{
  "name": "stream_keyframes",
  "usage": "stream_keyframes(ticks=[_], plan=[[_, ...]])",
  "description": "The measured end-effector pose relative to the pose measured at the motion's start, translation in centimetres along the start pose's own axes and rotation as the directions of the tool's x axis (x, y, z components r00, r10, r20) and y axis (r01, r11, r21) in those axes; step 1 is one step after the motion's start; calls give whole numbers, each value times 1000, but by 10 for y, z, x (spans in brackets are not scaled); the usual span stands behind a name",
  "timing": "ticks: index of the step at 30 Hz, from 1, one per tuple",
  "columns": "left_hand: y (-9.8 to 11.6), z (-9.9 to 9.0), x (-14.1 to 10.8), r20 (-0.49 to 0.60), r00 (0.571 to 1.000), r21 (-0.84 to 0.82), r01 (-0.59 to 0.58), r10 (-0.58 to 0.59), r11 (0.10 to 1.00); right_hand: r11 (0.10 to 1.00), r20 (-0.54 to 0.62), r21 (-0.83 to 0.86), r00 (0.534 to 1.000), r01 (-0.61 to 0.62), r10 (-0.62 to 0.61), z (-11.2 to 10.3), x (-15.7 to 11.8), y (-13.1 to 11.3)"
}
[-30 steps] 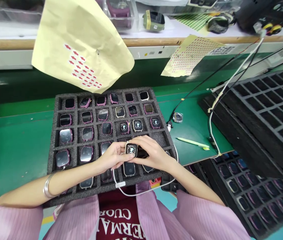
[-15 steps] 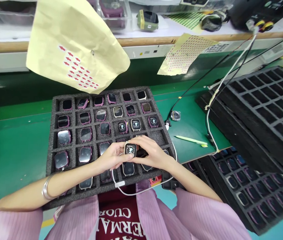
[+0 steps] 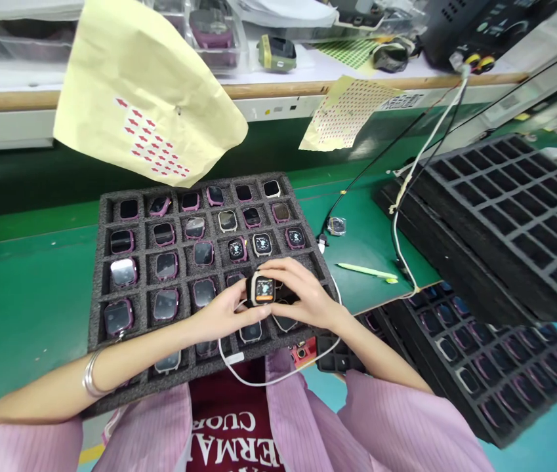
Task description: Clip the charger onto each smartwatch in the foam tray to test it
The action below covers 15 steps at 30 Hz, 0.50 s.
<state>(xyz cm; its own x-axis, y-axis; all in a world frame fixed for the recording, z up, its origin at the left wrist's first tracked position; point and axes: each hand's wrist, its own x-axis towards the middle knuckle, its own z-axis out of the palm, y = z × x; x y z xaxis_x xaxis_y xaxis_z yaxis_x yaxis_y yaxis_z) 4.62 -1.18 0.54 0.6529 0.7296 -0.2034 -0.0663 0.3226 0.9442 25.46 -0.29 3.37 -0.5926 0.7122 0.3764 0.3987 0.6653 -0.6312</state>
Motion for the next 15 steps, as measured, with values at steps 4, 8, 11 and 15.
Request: stream_keyframes(ticks=[4,8,11,15], plan=[[1,0,-1,15,1000,-68,19,-18,998,983,-121,-94,982,-160,148,-38,-13,16],[10,-2,-6,7,999,-146,43,-42,988,942,68,-235,963,-238,260,-60,-31,31],[18,-7,-16,-28,992,-91,119,-122,989,912,165,-351,945,-212,283,-60,-30,23],[21,-15,-28,-31,968,17,251,-251,968,887,259,-451,937,-97,234,-41,-5,8]])
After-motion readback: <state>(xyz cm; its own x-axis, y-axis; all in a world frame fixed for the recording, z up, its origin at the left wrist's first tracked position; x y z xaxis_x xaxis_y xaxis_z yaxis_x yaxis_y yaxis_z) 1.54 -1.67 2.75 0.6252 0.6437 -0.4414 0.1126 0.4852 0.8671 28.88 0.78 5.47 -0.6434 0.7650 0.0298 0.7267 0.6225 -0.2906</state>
